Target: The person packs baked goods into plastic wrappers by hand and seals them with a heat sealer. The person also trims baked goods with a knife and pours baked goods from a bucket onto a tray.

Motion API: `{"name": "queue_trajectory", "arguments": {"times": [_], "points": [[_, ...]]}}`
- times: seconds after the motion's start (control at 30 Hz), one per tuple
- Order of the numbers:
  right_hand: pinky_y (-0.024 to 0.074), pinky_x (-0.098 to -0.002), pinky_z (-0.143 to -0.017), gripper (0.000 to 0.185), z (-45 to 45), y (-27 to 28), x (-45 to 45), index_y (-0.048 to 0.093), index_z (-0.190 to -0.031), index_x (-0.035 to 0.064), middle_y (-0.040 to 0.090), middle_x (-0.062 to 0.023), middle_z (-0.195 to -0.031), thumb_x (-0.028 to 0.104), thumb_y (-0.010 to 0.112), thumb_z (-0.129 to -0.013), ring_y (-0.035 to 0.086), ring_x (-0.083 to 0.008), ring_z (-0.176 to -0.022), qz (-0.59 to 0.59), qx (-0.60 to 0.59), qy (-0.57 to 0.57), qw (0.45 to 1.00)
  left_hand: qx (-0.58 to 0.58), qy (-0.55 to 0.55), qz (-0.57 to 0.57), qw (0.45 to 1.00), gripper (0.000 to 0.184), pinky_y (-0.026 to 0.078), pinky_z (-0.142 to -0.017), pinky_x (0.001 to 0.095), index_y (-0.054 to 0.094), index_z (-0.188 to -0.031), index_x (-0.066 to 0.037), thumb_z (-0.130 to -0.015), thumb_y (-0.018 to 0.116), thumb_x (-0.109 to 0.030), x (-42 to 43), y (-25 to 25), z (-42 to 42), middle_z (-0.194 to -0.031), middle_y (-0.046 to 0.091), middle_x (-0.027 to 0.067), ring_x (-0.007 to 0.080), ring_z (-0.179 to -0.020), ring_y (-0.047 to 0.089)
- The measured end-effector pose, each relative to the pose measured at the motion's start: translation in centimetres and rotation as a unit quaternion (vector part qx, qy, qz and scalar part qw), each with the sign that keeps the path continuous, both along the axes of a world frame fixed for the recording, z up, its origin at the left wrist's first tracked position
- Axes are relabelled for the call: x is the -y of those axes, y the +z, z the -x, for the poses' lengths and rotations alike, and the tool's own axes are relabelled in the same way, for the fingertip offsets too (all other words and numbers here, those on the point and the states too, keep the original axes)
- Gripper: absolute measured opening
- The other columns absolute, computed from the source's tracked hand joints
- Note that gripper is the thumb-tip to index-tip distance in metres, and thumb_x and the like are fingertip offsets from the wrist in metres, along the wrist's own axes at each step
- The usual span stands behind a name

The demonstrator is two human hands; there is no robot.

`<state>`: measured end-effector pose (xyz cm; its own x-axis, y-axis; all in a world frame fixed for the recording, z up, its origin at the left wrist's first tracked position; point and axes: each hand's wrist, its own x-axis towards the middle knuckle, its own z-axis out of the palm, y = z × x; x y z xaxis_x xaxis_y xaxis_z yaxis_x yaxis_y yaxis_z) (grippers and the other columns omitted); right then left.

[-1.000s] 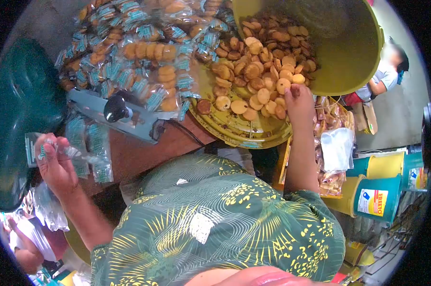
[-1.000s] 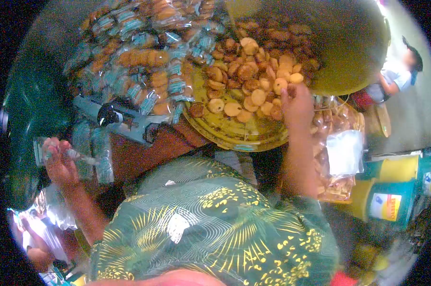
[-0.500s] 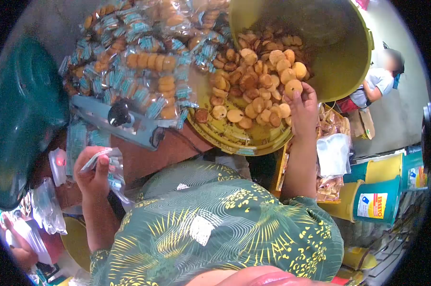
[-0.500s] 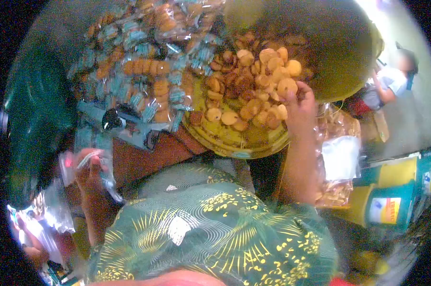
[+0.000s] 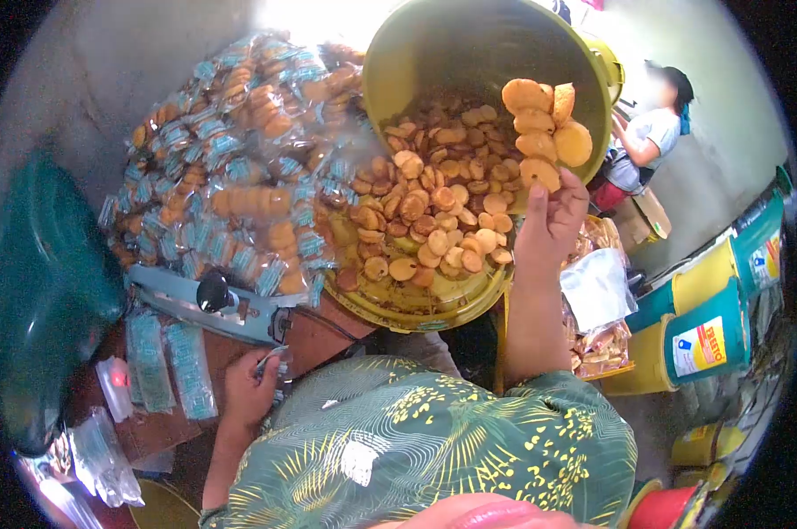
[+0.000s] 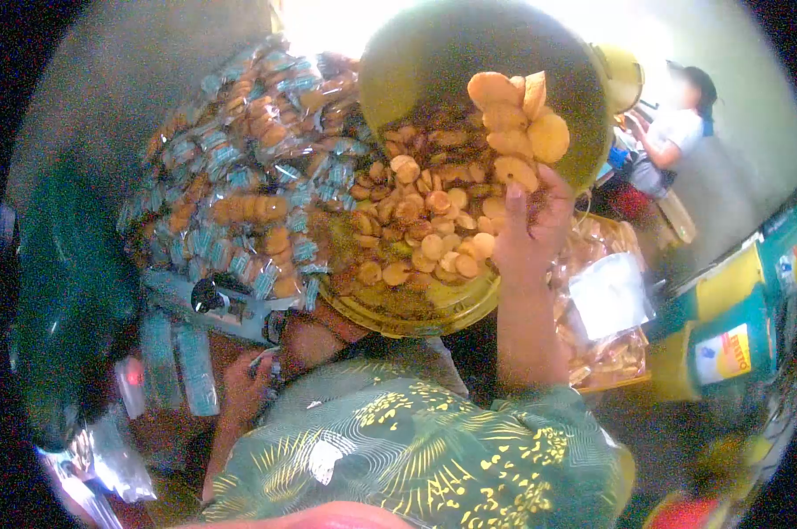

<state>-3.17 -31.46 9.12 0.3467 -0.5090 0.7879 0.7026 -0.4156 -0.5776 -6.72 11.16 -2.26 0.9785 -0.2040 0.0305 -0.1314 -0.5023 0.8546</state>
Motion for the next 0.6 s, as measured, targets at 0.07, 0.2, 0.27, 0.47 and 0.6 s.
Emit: {"name": "queue_trajectory", "arguments": {"times": [0.07, 0.2, 0.27, 0.47, 0.6], "points": [[0.0466, -0.0296, -0.095, 0.034, 0.3, 0.7, 0.1, 0.044, -0.125, 0.0010, 0.058, -0.0118, -0.116, -0.003, 0.056, -0.094, 0.058, -0.0181, -0.109, 0.011, 0.028, -0.047, 0.998, 0.004, -0.011, 0.010, 1.000, 0.020, 0.049, -0.064, 0.0302, 0.069, -0.098, 0.000, -0.093, 0.065, -0.019, 0.0, -0.1, 0.0, -0.080, 0.068, 0.0087, 0.0117, -0.072, 0.061], [0.0465, -0.0329, -0.096, 0.033, 0.4, 1.4, 1.0, 0.046, -0.121, 0.0014, 0.056, -0.0128, -0.117, -0.005, 0.059, -0.091, 0.058, -0.0198, -0.108, 0.087, 0.087, -0.108, 0.986, 0.048, -0.026, -0.014, 0.998, 0.019, 0.048, -0.063, 0.0307, 0.068, -0.097, 0.000, -0.092, 0.064, -0.018, -0.6, -1.4, 0.0, -0.078, 0.066, 0.0082, 0.0123, -0.068, 0.059], [0.0467, -0.0352, -0.097, 0.032, 0.9, 1.7, 2.0, 0.048, -0.118, 0.0031, 0.055, -0.0147, -0.118, -0.003, 0.062, -0.089, 0.058, -0.0232, -0.108, 0.170, 0.076, -0.197, 0.962, 0.071, -0.031, -0.020, 0.997, 0.018, 0.048, -0.062, 0.0307, 0.068, -0.097, 0.000, -0.092, 0.064, -0.017, -0.5, -1.2, 0.0, -0.077, 0.066, 0.0080, 0.0127, -0.068, 0.059], [0.0488, -0.0364, -0.090, 0.023, 2.2, 3.5, 3.0, 0.057, -0.106, 0.0054, 0.063, -0.0130, -0.109, -0.001, 0.066, -0.086, 0.061, -0.0264, -0.101, 0.275, 0.091, -0.357, 0.888, 0.059, -0.041, 0.009, 0.997, 0.018, 0.049, -0.065, 0.0293, 0.068, -0.099, 0.000, -0.092, 0.064, -0.016, -0.4, -0.2, 0.5, -0.080, 0.067, 0.0082, 0.0123, -0.072, 0.061], [0.0486, -0.0352, -0.089, 0.020, 3.1, 5.0, 3.6, 0.060, -0.106, 0.0047, 0.065, -0.0103, -0.105, 0.003, 0.066, -0.087, 0.062, -0.0243, -0.100, 0.253, 0.066, -0.364, 0.894, 0.056, -0.038, 0.024, 0.997, 0.018, 0.050, -0.067, 0.0283, 0.068, -0.100, 0.001, -0.093, 0.064, -0.015, -0.4, -0.5, 0.5, -0.082, 0.068, 0.0080, 0.0119, -0.074, 0.062]]}}
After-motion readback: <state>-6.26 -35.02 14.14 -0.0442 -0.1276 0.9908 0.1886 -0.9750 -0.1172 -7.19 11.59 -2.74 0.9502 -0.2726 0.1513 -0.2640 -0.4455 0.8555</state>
